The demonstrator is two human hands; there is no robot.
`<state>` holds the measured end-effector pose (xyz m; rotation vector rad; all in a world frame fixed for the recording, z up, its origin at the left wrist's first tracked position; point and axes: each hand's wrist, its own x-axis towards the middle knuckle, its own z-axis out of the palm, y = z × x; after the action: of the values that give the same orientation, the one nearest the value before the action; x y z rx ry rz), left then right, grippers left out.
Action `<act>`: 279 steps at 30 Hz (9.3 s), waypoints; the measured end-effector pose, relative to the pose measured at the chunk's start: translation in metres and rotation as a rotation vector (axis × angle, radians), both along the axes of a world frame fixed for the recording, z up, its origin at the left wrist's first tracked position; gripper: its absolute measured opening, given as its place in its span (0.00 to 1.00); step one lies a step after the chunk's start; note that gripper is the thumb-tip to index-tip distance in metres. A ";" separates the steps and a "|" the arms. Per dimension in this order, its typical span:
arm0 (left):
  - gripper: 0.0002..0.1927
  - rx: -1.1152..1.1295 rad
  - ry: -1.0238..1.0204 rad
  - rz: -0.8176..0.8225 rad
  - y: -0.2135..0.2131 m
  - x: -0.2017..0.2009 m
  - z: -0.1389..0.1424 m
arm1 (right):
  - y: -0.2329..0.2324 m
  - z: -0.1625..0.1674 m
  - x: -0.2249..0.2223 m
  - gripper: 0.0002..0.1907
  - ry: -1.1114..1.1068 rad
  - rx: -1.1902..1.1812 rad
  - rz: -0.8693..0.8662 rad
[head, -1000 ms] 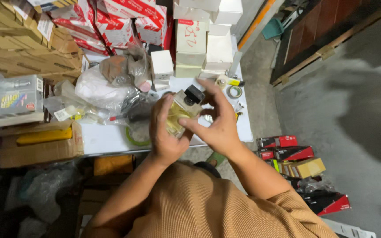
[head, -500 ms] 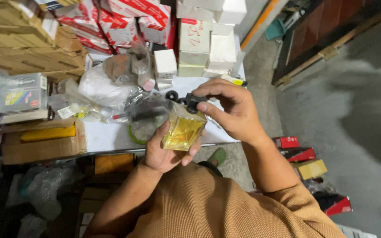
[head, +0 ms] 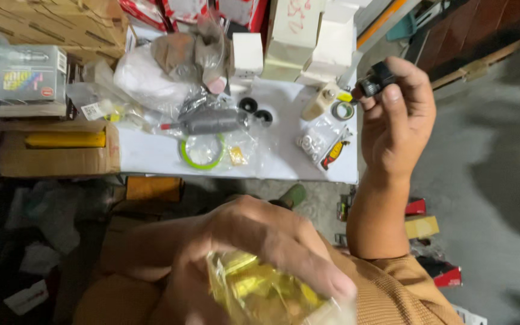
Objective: The person handles small hardware parts and boxes on a cluttered workbench. They pick up small components, place them into a clear plastic ziplock bag, and arrange white boxes and a yellow box on the table.
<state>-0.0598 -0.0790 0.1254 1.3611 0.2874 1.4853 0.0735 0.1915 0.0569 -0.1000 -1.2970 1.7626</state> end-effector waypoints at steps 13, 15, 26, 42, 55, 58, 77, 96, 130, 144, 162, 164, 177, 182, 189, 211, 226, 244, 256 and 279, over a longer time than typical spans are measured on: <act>0.36 0.068 0.141 -0.052 0.031 0.003 -0.006 | 0.024 -0.019 0.033 0.11 0.036 0.043 -0.031; 0.38 0.158 0.133 0.018 0.028 0.004 -0.006 | 0.019 -0.012 0.032 0.12 0.036 0.034 -0.031; 0.42 0.222 0.830 1.389 0.035 -0.005 -0.033 | -0.036 0.017 0.042 0.17 -0.111 -0.047 0.027; 0.49 0.266 0.938 1.413 0.033 -0.013 -0.039 | -0.067 0.025 0.015 0.19 -0.234 0.094 0.136; 0.44 0.109 0.854 1.418 0.044 -0.001 -0.056 | -0.059 0.015 0.009 0.17 -0.291 0.150 0.174; 0.41 -0.049 0.685 1.351 0.048 0.006 -0.070 | -0.062 0.009 0.007 0.22 -0.274 0.084 0.180; 0.33 -0.327 0.663 0.998 0.076 0.010 -0.112 | -0.029 -0.030 0.042 0.29 -0.626 0.457 -0.025; 0.29 -0.355 0.811 1.379 0.236 0.019 -0.153 | 0.106 -0.045 0.081 0.32 -0.814 0.963 -0.391; 0.46 -0.435 0.881 1.170 0.257 0.062 -0.176 | 0.161 -0.190 0.105 0.17 -0.652 0.071 -0.554; 0.36 -0.496 0.806 1.214 0.283 0.088 -0.143 | 0.250 -0.193 0.042 0.27 -0.516 0.369 -0.290; 0.36 -0.758 0.651 1.458 0.282 0.126 -0.160 | 0.320 -0.174 0.028 0.20 -0.543 -0.289 -0.041; 0.36 -0.725 0.622 1.475 0.282 0.128 -0.162 | 0.319 -0.163 0.025 0.19 -0.496 -0.321 -0.046; 0.33 -0.664 0.647 1.526 0.286 0.132 -0.174 | 0.308 -0.144 -0.009 0.09 -0.683 0.423 -0.195; 0.32 -0.695 0.611 1.525 0.279 0.134 -0.178 | 0.298 -0.120 0.032 0.11 -0.608 0.625 -0.172; 0.26 -0.600 0.715 1.607 0.278 0.139 -0.183 | 0.278 -0.115 0.088 0.15 -0.717 0.774 -0.020; 0.19 -0.492 0.677 1.691 0.272 0.143 -0.180 | 0.288 -0.165 0.059 0.13 -0.622 -0.175 0.033; 0.18 -0.451 0.728 1.725 0.271 0.147 -0.184 | 0.324 -0.170 0.011 0.13 -0.593 -0.084 -0.123; 0.17 -0.402 0.768 1.739 0.266 0.143 -0.186 | 0.277 -0.078 0.061 0.13 -0.672 1.110 0.025; 0.16 -0.451 0.751 1.762 0.265 0.149 -0.187 | 0.305 -0.143 0.059 0.13 -0.741 0.417 -0.150; 0.17 -0.452 0.723 1.781 0.269 0.151 -0.183 | 0.344 -0.173 0.002 0.08 -0.543 -0.006 -0.044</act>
<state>0.0909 0.1895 -0.0580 1.0534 2.6098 1.8238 0.0755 0.5353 -0.1161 -0.6417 -1.6508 1.7651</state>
